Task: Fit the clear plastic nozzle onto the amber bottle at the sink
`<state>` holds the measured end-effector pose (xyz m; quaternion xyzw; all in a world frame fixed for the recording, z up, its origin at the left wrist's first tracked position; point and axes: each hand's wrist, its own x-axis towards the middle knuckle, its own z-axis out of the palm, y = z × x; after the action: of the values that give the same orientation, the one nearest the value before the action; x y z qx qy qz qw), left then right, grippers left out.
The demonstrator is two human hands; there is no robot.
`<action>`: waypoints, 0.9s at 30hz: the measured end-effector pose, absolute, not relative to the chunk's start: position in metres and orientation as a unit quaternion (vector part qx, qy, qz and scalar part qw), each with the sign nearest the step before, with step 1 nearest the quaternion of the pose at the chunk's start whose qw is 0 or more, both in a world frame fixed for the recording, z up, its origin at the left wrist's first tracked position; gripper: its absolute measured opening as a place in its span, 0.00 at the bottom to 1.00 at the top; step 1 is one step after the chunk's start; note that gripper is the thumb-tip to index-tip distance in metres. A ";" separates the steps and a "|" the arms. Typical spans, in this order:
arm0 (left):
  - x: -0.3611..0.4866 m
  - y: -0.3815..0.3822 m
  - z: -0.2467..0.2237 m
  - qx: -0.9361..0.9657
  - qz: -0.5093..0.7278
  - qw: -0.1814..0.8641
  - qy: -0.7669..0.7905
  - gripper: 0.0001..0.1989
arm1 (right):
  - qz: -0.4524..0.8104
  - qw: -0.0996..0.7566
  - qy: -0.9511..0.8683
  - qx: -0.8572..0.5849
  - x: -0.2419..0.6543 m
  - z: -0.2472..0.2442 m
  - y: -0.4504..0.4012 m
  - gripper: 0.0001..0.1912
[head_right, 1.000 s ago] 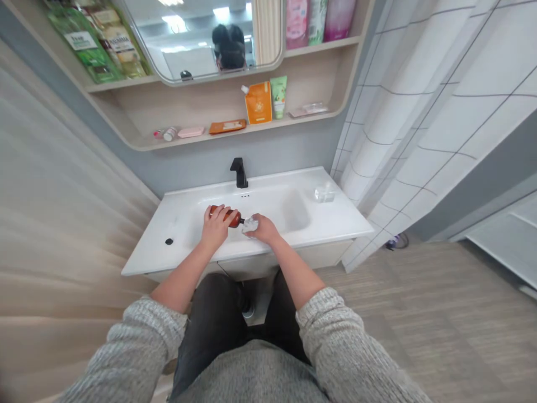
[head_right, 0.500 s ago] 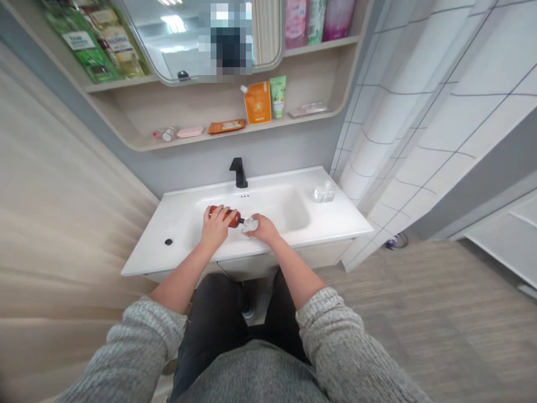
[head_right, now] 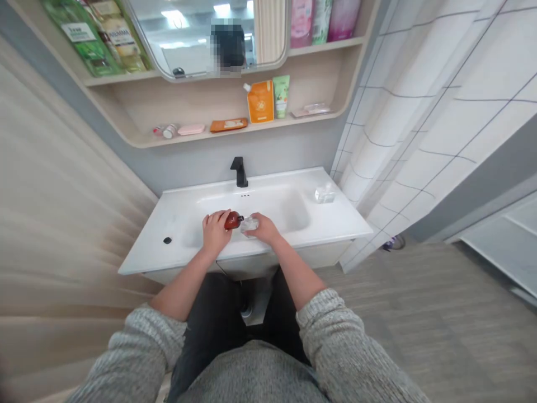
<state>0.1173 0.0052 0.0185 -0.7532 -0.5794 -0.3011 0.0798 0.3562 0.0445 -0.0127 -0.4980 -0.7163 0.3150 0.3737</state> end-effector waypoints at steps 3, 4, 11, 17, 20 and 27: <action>0.115 0.007 0.009 -0.719 -0.358 0.029 -0.595 0.37 | 0.324 0.376 -0.715 -0.493 0.357 -0.012 0.044 0.37; 0.112 0.009 0.005 -0.705 -0.382 0.002 -0.597 0.39 | 0.325 0.377 -0.714 -0.492 0.357 -0.012 0.044 0.37; 0.090 0.010 -0.005 -0.587 -0.470 -0.181 -0.633 0.39 | 0.363 0.387 -0.693 -0.488 0.359 -0.016 0.046 0.36; 0.073 0.005 0.000 -0.566 -0.497 -0.203 -0.626 0.41 | 0.393 0.399 -0.675 -0.481 0.361 -0.024 0.050 0.37; 0.054 0.008 0.013 -0.544 -0.536 -0.214 -0.609 0.38 | 0.399 0.399 -0.672 -0.479 0.363 -0.026 0.051 0.36; -0.042 0.013 0.050 -0.508 -0.573 -0.149 -0.626 0.42 | 0.415 0.393 -0.670 -0.473 0.363 -0.028 0.052 0.35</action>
<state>-0.0423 0.0133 0.0503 -0.5085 -0.6255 -0.5726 -0.1493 0.3629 0.0517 -0.0280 -0.4727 -0.6702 0.4155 0.3935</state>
